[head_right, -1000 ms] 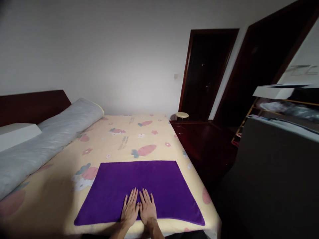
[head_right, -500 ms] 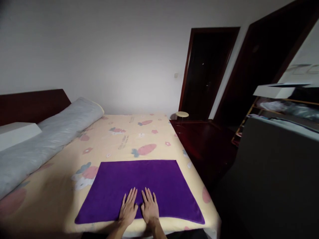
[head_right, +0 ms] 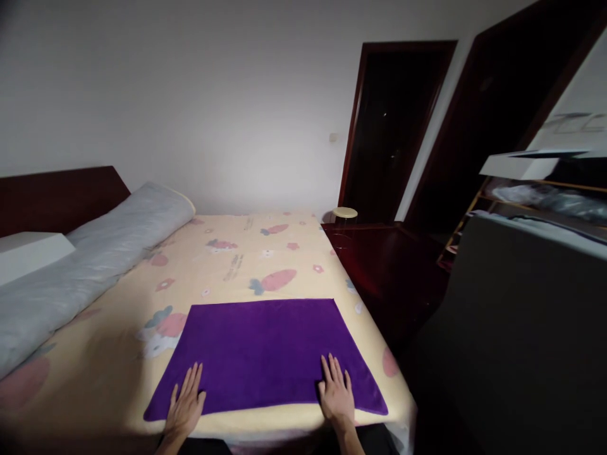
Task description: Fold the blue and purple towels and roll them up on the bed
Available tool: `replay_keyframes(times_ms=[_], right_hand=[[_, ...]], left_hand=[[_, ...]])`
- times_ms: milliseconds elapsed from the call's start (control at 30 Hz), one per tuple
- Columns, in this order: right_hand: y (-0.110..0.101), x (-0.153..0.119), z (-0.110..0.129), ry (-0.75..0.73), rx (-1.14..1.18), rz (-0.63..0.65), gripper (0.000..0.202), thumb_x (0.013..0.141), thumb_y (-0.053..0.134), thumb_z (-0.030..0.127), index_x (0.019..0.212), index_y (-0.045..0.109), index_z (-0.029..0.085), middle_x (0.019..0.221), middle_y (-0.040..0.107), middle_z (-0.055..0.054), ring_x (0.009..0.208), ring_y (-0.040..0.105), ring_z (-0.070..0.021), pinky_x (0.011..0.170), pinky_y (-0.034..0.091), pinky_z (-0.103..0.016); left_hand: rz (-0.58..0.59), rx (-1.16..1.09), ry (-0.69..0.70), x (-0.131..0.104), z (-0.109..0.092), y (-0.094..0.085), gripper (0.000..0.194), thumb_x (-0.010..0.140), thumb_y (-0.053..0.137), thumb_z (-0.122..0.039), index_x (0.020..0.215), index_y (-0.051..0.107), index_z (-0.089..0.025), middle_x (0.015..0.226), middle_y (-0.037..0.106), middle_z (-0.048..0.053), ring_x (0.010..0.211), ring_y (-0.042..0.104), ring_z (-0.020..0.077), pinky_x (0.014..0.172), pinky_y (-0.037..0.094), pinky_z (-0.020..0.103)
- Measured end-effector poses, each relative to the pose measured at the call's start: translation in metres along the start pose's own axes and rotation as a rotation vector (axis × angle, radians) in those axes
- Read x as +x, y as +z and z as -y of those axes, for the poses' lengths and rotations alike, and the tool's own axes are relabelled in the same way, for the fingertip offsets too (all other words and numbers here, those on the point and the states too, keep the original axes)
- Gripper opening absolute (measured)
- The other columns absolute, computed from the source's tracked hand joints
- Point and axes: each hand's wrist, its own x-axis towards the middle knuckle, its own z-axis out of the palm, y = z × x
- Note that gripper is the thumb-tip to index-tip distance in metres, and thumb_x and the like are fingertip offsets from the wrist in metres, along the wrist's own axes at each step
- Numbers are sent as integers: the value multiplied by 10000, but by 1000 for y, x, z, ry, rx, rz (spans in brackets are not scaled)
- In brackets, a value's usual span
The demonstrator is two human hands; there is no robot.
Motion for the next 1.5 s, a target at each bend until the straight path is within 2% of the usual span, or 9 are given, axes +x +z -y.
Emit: replay_keyframes(times_ms=[233, 400, 500, 667, 833, 933, 1033, 1333, 1500], right_hand=[[11, -11, -65, 190, -48, -76, 648, 888, 248, 363, 1515, 263, 199, 1593, 234, -54, 1466, 181, -214, 1175, 155, -470], [19, -18, -107, 286, -18, -79, 649, 893, 185, 352, 1508, 286, 170, 1582, 268, -77, 1462, 198, -223, 1168, 175, -488], [9, -8, -96, 296, -51, -147, 651, 891, 200, 339, 1499, 301, 128, 1572, 282, -115, 1457, 213, -247, 1168, 157, -506], [-22, 28, 10, -20, 25, -114, 640, 874, 275, 273, 1504, 294, 162, 1598, 190, -67, 1471, 147, -206, 1185, 138, -449], [-10, 46, 130, -350, 213, 95, 663, 874, 345, 270, 1523, 220, 215, 1598, 112, -10, 1476, 109, -201, 1195, 144, -431], [9, 47, 145, -458, 278, 136, 645, 893, 363, 302, 1521, 217, 273, 1591, 135, 14, 1472, 141, -214, 1198, 136, -453], [10, 45, 110, -369, 222, 114, 646, 877, 358, 258, 1512, 244, 290, 1589, 155, 24, 1468, 155, -199, 1201, 119, -445], [0, 35, -58, 124, -64, -50, 622, 905, 249, 346, 1507, 279, 193, 1581, 254, -45, 1459, 203, -210, 1174, 175, -466], [1, 45, -56, 123, -48, -106, 634, 896, 264, 334, 1496, 305, 134, 1578, 258, -95, 1460, 200, -238, 1177, 168, -470]], left_hand=[[-40, 50, -182, -1, 71, 19, 615, 896, 275, -280, 1504, 241, -198, 1590, 252, 36, 1462, 237, 188, 1172, 232, 456], [-89, 112, -161, 0, 85, 24, 601, 881, 276, -234, 1481, 307, -216, 1566, 319, 22, 1443, 285, 172, 1179, 208, 464], [-211, 145, -87, 11, 76, 17, 626, 845, 337, -224, 1470, 342, -203, 1537, 379, 51, 1446, 282, 195, 1199, 133, 470], [-270, 59, 227, 41, -16, -21, 700, 803, 388, -209, 1493, 269, -208, 1568, 301, 26, 1471, 207, 211, 1203, 145, 478], [9, -96, 472, 50, -148, -35, 801, 738, 332, -83, 1509, 167, -224, 1594, 168, -32, 1475, 170, 155, 1210, 181, 447], [135, -152, 534, 46, -168, -22, 795, 741, 334, -88, 1505, 198, -261, 1588, 190, -47, 1469, 190, 148, 1212, 190, 435], [63, -172, 458, 45, -132, -11, 719, 815, 321, -142, 1504, 185, -295, 1590, 190, -50, 1470, 197, 165, 1210, 179, 465], [-54, 78, 59, 37, 57, 6, 636, 847, 307, -208, 1482, 291, -249, 1577, 274, -16, 1451, 262, 166, 1197, 164, 435], [-149, 51, 128, 46, 67, 1, 655, 816, 372, -214, 1467, 341, -276, 1564, 303, -26, 1458, 243, 193, 1211, 121, 443]])
